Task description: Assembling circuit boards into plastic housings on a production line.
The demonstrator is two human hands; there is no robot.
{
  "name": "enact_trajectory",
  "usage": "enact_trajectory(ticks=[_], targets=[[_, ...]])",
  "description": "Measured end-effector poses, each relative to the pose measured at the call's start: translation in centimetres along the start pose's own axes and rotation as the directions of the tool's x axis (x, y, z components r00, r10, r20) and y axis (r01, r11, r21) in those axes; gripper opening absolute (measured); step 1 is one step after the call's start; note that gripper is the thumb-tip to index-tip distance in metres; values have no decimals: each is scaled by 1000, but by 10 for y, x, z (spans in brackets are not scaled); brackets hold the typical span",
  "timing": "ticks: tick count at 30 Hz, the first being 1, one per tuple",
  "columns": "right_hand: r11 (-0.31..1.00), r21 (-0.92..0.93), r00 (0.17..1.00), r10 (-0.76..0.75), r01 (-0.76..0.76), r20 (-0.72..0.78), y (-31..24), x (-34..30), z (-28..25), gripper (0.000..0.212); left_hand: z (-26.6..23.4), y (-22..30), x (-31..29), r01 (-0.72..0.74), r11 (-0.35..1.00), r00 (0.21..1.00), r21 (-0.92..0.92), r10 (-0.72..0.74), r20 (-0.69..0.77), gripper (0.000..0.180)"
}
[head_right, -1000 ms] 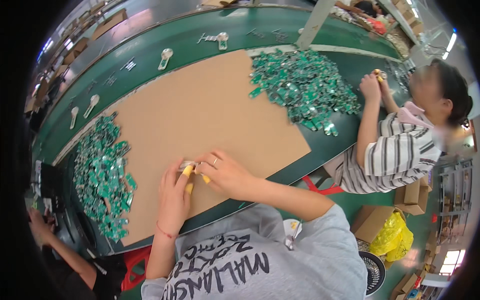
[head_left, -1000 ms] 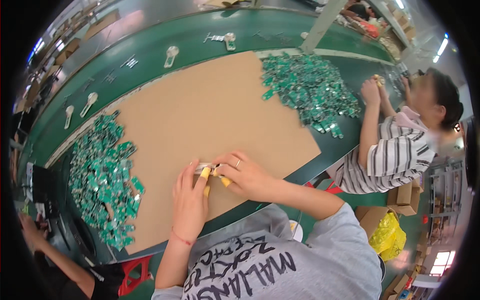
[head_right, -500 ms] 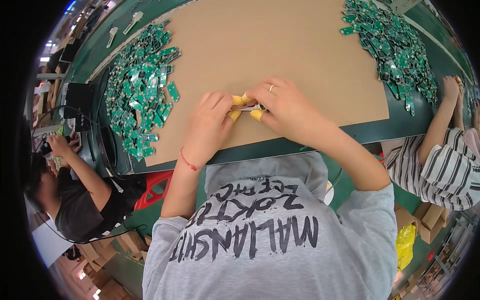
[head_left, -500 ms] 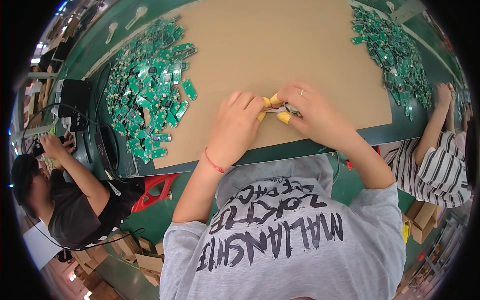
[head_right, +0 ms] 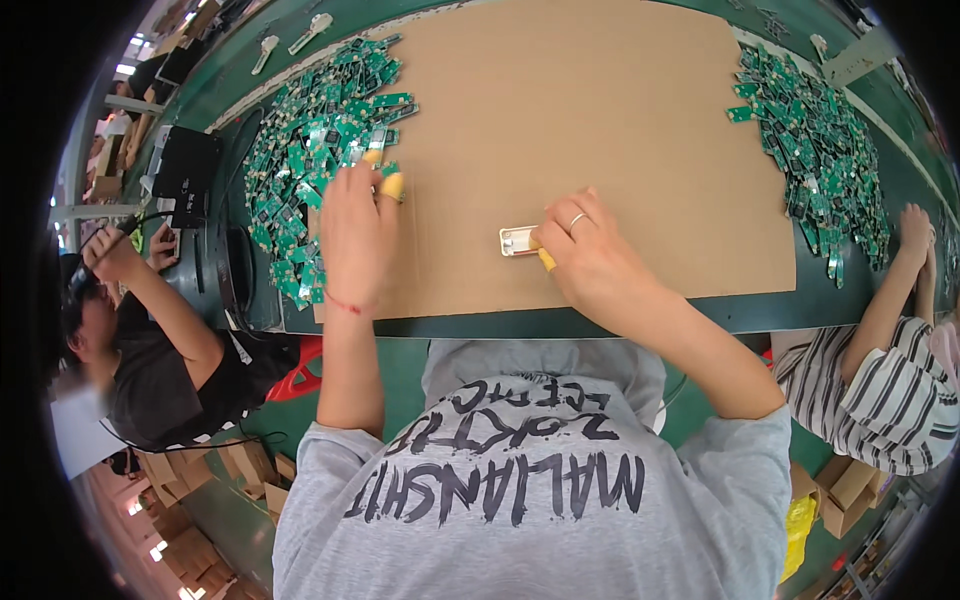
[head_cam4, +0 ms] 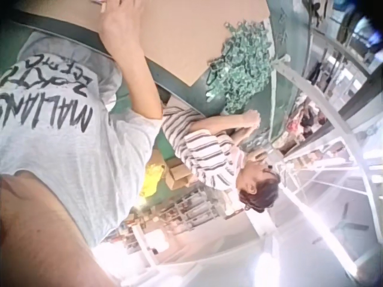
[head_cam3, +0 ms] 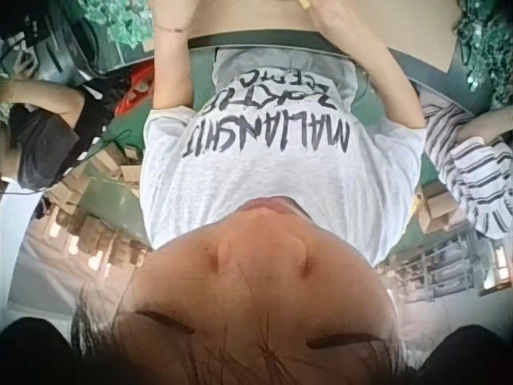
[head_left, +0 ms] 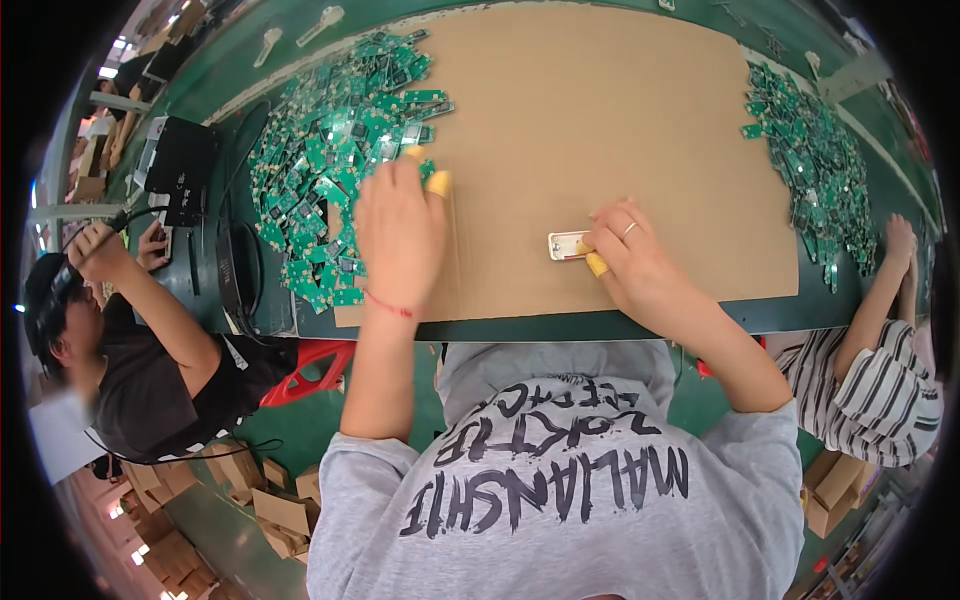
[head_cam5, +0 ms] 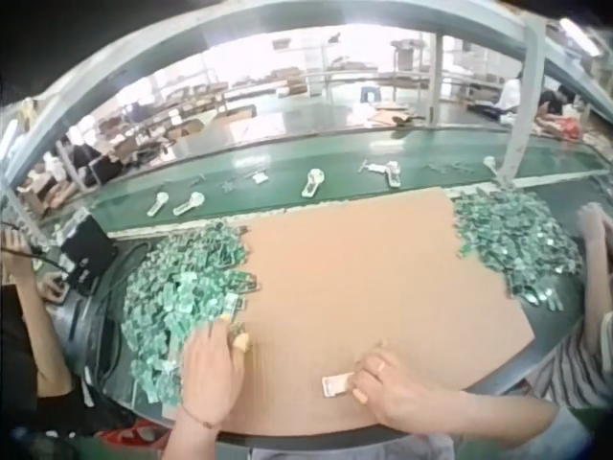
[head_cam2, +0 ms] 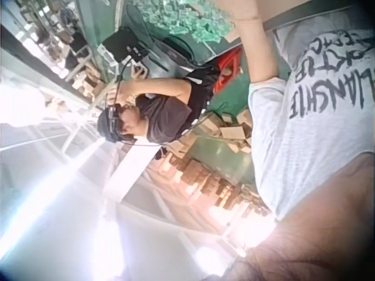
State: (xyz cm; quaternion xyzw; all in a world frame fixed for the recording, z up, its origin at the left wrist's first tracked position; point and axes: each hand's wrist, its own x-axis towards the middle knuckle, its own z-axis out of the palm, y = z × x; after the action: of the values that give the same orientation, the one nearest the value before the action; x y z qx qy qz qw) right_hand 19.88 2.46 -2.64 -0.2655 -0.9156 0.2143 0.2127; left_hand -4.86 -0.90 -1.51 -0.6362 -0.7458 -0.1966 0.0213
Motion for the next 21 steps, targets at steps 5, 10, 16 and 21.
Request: enact_trajectory(ticks=[5,10,16,21], targets=[[999,-19,1000,26,-26,3,5,1,-1,20,7,-19,21,-27,999,993,22,24,113,20],[968,224,992,123,-112,-35,9,5,-8,17,4,-12,24,145,944,960,-297,-61,275,15],[872,423,960,281,-246,-20,2,8,-20,14,11,12,9,43,825,970,-563,101,222,22],[656,693,916,400,-298,14,-8,6,-20,16,5,70,-13,102,475,970,-874,147,193,21]])
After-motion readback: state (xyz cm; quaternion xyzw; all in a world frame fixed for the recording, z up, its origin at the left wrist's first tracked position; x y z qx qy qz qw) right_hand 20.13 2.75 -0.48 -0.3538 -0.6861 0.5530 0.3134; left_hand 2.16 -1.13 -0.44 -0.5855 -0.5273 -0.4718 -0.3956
